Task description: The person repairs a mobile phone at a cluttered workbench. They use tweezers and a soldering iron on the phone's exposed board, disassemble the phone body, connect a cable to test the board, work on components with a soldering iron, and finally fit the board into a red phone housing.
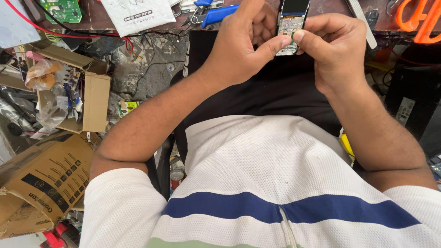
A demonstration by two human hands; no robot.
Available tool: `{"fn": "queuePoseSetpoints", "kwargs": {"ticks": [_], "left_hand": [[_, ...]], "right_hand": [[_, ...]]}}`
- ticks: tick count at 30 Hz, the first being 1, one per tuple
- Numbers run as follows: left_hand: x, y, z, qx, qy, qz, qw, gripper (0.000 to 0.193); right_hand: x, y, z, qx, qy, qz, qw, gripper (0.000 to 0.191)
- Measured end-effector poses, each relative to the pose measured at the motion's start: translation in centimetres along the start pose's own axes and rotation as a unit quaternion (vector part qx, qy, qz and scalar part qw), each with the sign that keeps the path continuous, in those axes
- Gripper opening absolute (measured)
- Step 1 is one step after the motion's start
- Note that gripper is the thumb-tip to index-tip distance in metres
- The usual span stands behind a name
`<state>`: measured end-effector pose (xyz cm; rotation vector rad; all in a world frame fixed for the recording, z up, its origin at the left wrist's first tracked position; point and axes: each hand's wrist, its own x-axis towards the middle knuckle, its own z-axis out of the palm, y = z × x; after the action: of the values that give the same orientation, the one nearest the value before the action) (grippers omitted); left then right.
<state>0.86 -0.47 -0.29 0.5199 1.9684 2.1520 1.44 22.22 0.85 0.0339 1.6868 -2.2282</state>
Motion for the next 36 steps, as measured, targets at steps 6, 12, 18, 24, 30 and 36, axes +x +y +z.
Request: {"fn": "queuePoseSetpoints", "kwargs": {"ticks": [6,12,18,24,30,36], "left_hand": [[-0.1,-0.2,0.0,0.004,0.005,0.01,1.0,0.035],[-0.1,-0.2,-0.1,0.014,0.001,0.023,1.0,0.036],[-0.2,0.2,0.4,-0.014,0.016,0.019,1.0,0.045],[-0.5,0.5,0.9,-0.068,0.051,-0.005,0.996,0.049],[-0.6,0.5,1.4,-0.124,0.082,-0.031,0.988,0.049],[-0.7,1.4,1.0,-0.073,0.076,-0.047,0.993,0.065]], "right_hand": [[-0.1,0.2,-0.1,-0.009,0.001,0.003,1.0,0.01],[0.0,0.0,-0.6,0.006,-0.017,0.006,1.0,0.013],[0.1,-0.7,-0.3,-0.004,-0.043,0.011,0.999,0.018],[-0.4,-1.4,1.0,-0.037,-0.044,-0.01,0.998,0.026],[-1.0,-1.2,1.8,-0.134,-0.02,-0.046,0.99,0.036],[-2.2,-2.6,2.4,-0.322,-0.062,-0.14,0.934,0.048]]}}
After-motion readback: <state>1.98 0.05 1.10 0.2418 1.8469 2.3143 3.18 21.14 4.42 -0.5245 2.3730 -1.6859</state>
